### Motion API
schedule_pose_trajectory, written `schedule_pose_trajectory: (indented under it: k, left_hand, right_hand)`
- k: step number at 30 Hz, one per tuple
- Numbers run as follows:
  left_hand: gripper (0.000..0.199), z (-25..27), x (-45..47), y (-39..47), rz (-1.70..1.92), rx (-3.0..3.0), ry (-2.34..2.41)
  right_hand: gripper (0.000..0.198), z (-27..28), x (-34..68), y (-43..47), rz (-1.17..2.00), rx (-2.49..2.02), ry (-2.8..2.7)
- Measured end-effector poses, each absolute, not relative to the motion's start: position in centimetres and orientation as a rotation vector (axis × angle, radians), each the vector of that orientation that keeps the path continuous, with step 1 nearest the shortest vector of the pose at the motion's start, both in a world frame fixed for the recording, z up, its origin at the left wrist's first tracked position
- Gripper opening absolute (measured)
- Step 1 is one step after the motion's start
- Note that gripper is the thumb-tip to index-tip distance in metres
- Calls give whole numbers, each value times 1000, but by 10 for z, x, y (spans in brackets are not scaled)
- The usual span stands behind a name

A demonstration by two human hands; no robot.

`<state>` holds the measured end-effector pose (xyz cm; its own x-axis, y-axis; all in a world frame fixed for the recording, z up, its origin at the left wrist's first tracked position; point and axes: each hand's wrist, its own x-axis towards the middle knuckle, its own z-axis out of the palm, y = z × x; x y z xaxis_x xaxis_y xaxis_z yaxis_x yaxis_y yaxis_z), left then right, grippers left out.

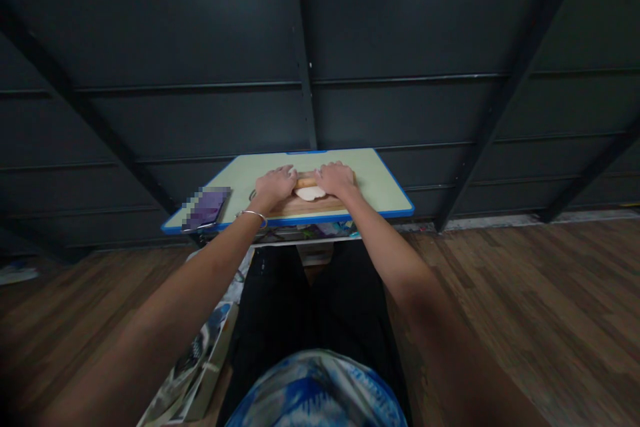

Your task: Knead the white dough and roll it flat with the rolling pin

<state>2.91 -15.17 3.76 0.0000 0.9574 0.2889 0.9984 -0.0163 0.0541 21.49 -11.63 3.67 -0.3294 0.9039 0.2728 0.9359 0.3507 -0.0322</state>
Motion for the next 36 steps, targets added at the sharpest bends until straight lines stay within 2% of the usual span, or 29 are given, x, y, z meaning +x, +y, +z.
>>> schedule_pose_trajectory:
  k: [10, 22, 36]
  left_hand:
    - [58, 38, 30, -152, -308, -2065, -2111]
    - [58, 35, 30, -155, -195, -2045, -2041]
    - [75, 29, 33, -153, -360, -1960, -2142]
  right_hand:
    - [60, 39, 214, -117, -127, -1704, -2365]
    - [64, 36, 214, -120, -203, -1699, -2344]
    - [68, 29, 216, -127, -283, -1650, -2283]
